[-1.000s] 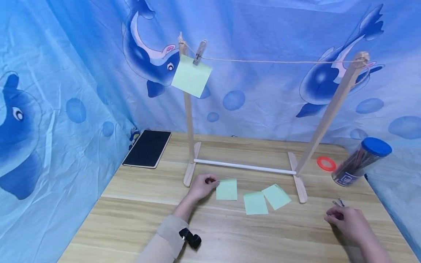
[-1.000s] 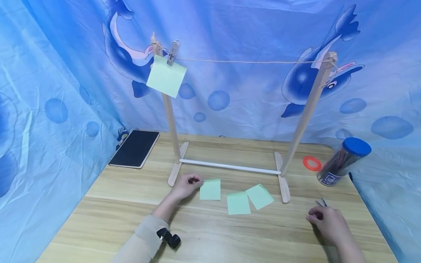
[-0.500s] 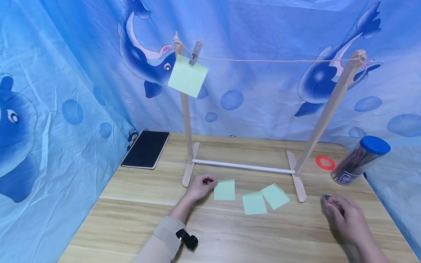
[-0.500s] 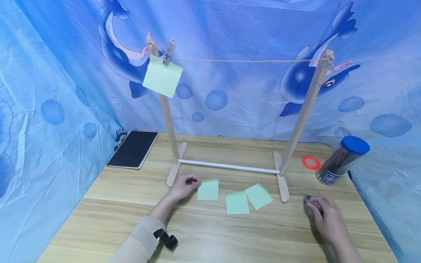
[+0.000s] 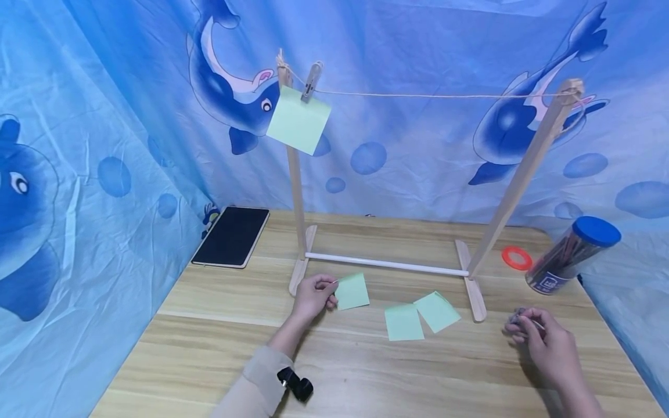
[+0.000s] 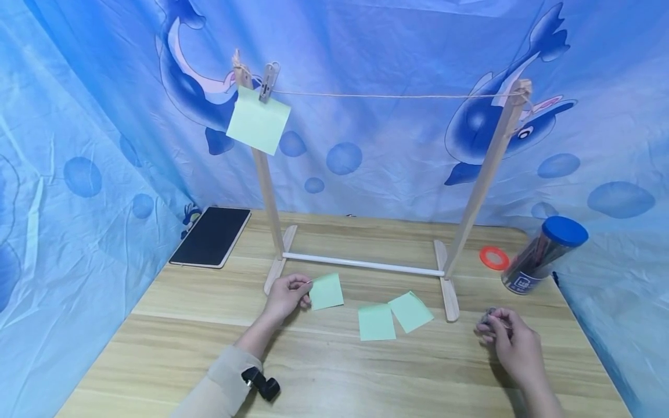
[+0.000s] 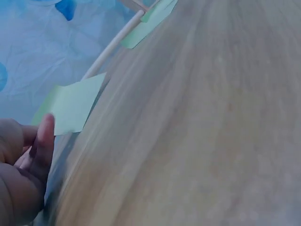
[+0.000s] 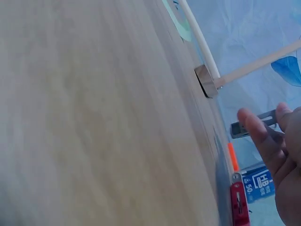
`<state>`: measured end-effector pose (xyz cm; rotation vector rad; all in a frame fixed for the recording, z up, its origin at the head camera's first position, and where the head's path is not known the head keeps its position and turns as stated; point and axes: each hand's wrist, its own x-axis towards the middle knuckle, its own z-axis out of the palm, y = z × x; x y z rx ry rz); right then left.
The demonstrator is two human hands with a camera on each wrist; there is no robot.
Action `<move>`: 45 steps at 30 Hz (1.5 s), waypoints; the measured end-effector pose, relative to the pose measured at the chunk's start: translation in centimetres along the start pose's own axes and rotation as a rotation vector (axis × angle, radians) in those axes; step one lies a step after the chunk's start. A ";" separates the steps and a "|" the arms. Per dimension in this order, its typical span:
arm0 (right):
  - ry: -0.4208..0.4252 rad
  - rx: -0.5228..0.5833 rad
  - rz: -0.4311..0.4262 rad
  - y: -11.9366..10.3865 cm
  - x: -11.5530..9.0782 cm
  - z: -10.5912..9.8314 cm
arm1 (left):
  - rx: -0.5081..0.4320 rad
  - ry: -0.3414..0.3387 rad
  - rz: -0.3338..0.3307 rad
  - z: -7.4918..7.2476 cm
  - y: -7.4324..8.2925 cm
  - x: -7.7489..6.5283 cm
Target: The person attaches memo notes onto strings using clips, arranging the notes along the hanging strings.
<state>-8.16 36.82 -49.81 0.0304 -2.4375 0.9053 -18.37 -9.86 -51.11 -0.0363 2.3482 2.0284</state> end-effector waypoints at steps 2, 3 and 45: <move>0.021 0.019 0.012 -0.1 0.1 0.1 | -0.101 -0.005 -0.043 0.0 0.1 0.0; 0.019 0.028 0.019 -0.1 0.2 0.2 | -0.145 -0.008 -0.060 0.0 0.2 0.1; 0.081 0.474 -0.490 -13.4 11.6 -0.3 | -0.267 0.057 0.455 -1.3 22.3 -0.4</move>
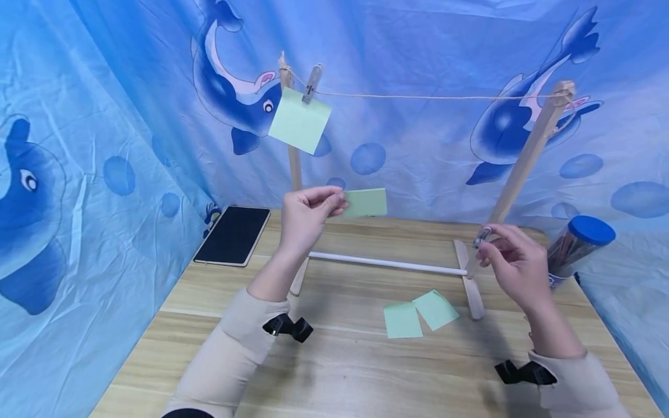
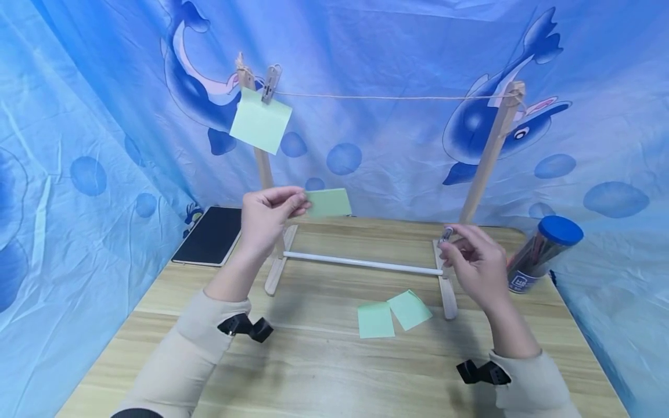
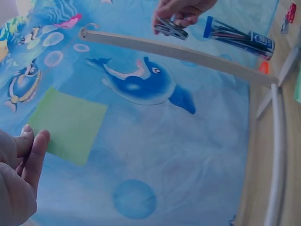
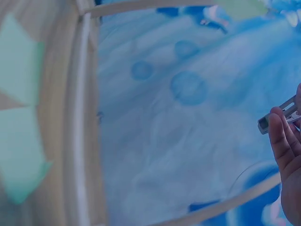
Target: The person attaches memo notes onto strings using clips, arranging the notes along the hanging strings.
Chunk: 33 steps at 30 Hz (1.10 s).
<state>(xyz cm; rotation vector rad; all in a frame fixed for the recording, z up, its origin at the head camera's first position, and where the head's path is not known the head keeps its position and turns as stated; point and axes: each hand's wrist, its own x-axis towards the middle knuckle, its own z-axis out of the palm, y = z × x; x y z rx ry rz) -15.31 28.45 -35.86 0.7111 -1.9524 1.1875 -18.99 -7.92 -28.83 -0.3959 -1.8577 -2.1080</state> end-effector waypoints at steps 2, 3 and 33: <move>-0.004 0.037 -0.022 -0.7 1.3 0.1 | 0.022 0.010 0.035 -0.1 0.8 0.4; -0.007 0.050 -0.035 -1.0 1.9 0.3 | 0.034 0.008 0.048 -0.1 1.1 0.5; -0.150 0.117 -0.220 -10.5 20.1 5.9 | 0.031 -0.100 0.030 0.1 5.0 4.8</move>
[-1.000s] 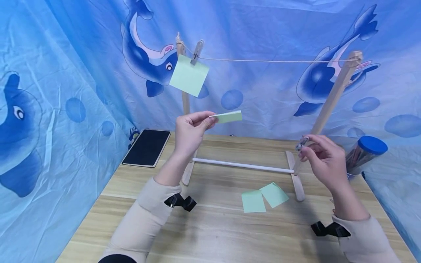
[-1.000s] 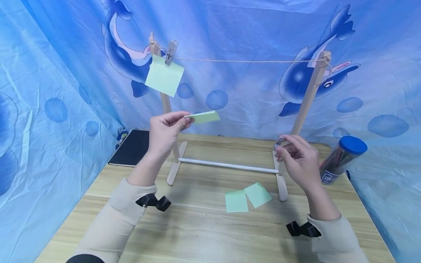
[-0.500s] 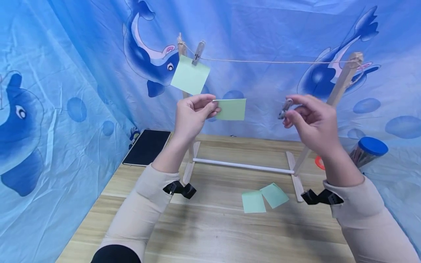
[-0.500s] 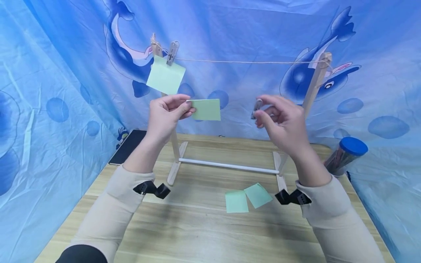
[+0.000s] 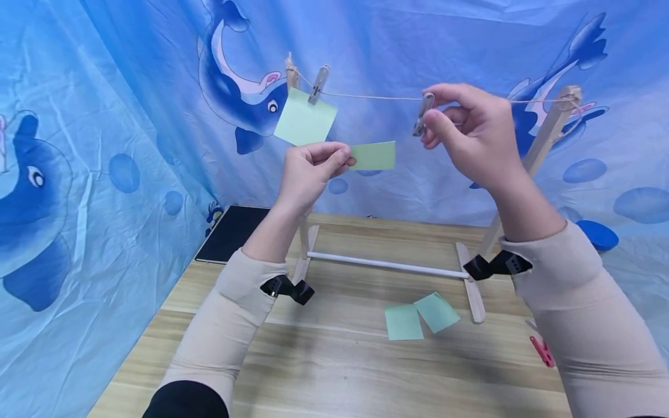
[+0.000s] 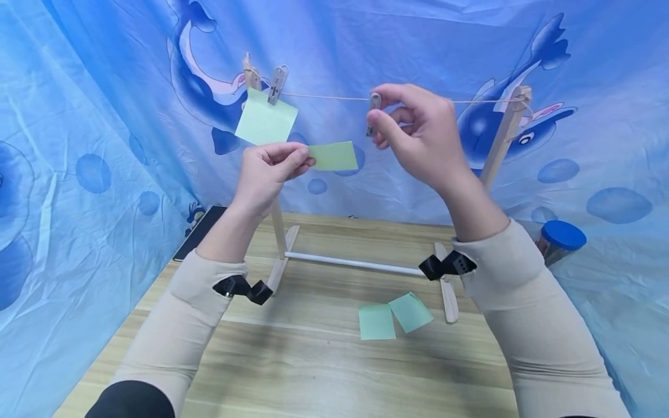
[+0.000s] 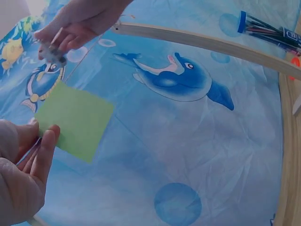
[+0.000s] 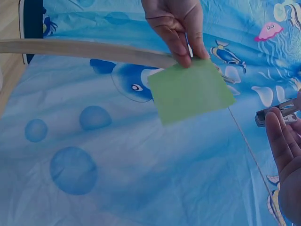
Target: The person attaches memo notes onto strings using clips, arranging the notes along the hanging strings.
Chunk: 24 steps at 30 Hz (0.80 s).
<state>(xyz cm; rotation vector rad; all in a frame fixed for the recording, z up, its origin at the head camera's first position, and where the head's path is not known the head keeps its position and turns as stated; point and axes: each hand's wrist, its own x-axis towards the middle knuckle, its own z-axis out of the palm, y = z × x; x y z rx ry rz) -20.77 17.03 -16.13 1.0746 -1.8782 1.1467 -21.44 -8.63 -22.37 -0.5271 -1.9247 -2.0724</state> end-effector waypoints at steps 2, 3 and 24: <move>-0.013 -0.021 -0.032 0.0 1.1 0.1 | 0.009 0.025 0.001 0.3 0.2 0.3; -0.021 -0.040 -0.051 0.0 1.7 0.1 | 0.027 0.042 0.008 0.4 0.4 0.4; -0.076 -0.243 0.318 0.3 8.9 3.0 | 0.278 0.167 0.061 0.9 1.5 3.3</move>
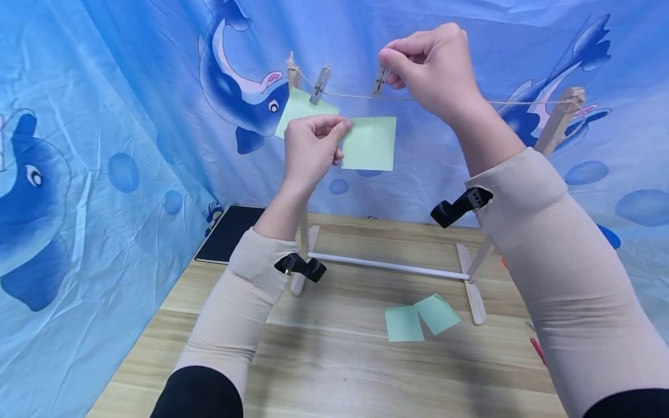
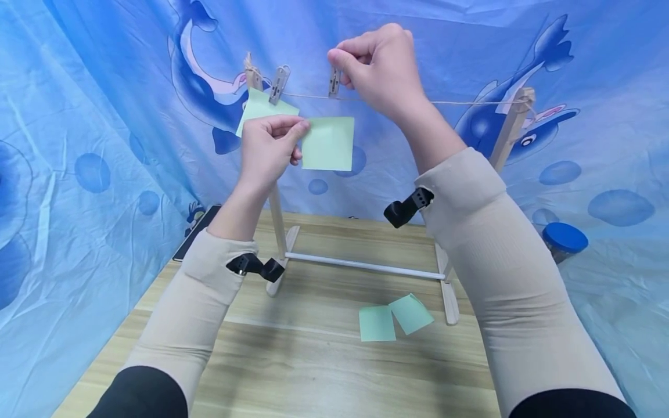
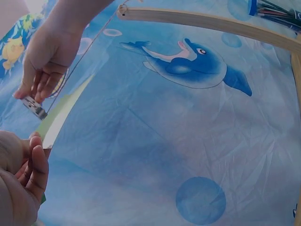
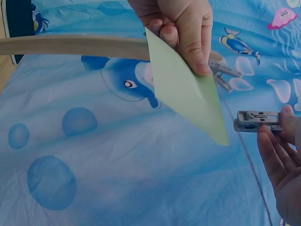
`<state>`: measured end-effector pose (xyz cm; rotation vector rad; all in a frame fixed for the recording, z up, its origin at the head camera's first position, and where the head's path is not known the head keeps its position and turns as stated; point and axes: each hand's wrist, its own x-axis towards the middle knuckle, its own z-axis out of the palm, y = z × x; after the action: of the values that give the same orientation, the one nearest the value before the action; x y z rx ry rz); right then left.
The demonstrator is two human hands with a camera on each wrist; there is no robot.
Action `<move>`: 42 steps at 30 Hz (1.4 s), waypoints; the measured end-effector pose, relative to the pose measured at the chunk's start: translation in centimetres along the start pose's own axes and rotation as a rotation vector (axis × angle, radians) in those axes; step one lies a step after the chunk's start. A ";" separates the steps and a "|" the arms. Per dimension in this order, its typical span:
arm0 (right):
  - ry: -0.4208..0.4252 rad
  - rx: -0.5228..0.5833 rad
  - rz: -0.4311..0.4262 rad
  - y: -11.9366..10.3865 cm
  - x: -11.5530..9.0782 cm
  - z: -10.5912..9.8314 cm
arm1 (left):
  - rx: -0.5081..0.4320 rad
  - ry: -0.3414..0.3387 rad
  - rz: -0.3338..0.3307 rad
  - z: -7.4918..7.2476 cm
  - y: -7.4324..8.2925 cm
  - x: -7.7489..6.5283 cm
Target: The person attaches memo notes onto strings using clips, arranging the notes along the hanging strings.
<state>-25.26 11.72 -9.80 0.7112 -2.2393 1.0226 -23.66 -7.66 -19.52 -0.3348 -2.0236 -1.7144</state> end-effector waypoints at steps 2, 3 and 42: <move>-0.019 0.011 0.061 0.1 0.4 0.1 | -0.003 -0.005 -0.007 0.0 0.0 0.1; -0.028 0.023 0.089 0.1 0.5 0.1 | -0.004 -0.006 -0.011 0.0 -0.1 0.2; -0.355 0.028 0.067 0.5 0.4 0.3 | -0.026 0.006 -0.031 -0.4 0.5 1.0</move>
<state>-26.00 11.66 -9.97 0.8939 -2.5700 1.0256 -24.17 -8.04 -18.53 -0.3076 -2.0137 -1.7590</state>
